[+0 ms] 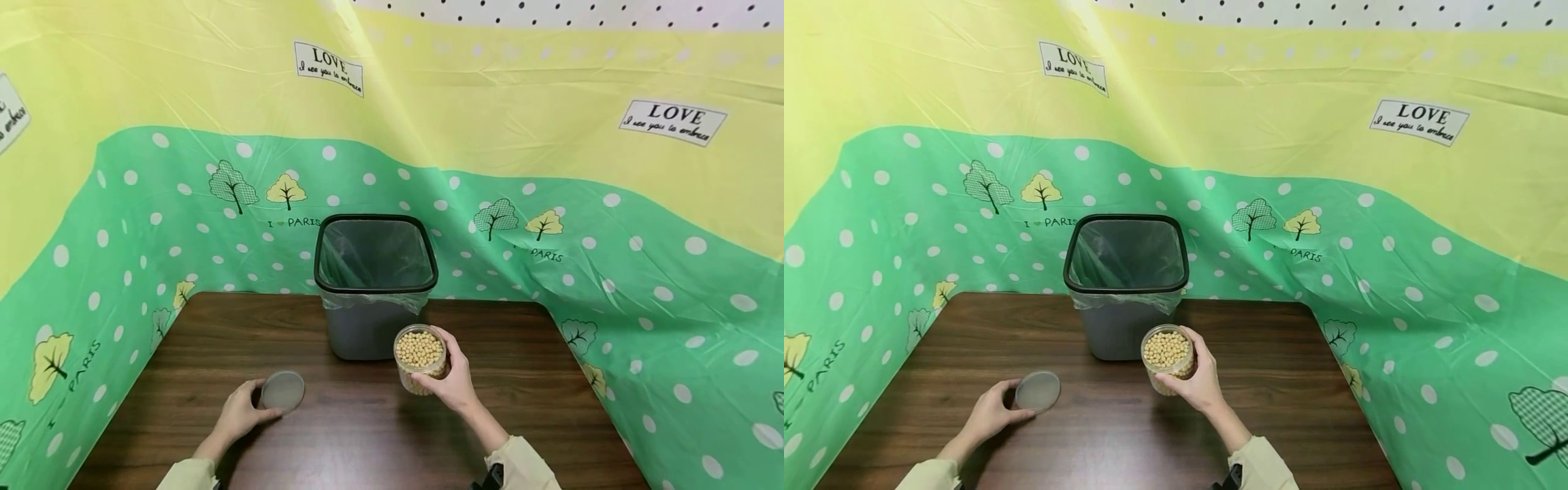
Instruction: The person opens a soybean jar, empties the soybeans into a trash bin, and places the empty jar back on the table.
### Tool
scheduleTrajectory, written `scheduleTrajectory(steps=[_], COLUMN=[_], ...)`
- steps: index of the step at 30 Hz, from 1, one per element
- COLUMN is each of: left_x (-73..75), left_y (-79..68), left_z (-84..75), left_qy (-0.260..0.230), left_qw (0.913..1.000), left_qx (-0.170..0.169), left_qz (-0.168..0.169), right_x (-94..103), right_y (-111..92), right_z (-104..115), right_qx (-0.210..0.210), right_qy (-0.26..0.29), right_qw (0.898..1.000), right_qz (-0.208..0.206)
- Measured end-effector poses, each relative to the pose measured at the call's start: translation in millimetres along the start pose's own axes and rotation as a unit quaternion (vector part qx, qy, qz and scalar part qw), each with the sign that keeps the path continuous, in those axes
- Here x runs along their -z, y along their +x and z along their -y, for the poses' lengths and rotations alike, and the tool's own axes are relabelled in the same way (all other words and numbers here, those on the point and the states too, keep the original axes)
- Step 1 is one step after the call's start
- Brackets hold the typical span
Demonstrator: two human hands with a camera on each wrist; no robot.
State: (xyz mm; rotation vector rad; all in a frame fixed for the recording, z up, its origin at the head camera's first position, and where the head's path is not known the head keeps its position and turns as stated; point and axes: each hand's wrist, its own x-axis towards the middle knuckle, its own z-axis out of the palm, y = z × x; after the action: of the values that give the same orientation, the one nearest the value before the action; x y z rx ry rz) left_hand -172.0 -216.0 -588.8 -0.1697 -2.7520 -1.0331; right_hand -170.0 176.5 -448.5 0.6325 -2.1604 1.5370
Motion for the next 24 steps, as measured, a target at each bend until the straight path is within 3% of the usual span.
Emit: scheduleTrajectory(steps=[12,16,20,24], left_x=[-4.0,-0.5,14.3,41.5], left_y=[-1.4,0.0,12.3,40.7], left_z=[6.2,5.6,-3.6,-31.4], left_qy=[0.01,0.013,0.035,0.055], left_qw=[0.9996,0.9994,0.9975,0.9946], left_qx=[-0.027,-0.03,-0.036,-0.045], left_qz=[-0.004,0.011,0.05,0.076], right_x=[-1.1,0.5,6.3,14.1], right_y=[-3.9,-2.9,0.0,3.9], right_z=[-0.2,2.9,8.5,15.1], right_qx=[0.009,0.006,0.012,0.017], right_qy=[0.033,0.028,0.018,-0.005], right_qw=[0.999,1.0,1.0,0.999], right_qz=[-0.002,-0.006,-0.018,-0.032])
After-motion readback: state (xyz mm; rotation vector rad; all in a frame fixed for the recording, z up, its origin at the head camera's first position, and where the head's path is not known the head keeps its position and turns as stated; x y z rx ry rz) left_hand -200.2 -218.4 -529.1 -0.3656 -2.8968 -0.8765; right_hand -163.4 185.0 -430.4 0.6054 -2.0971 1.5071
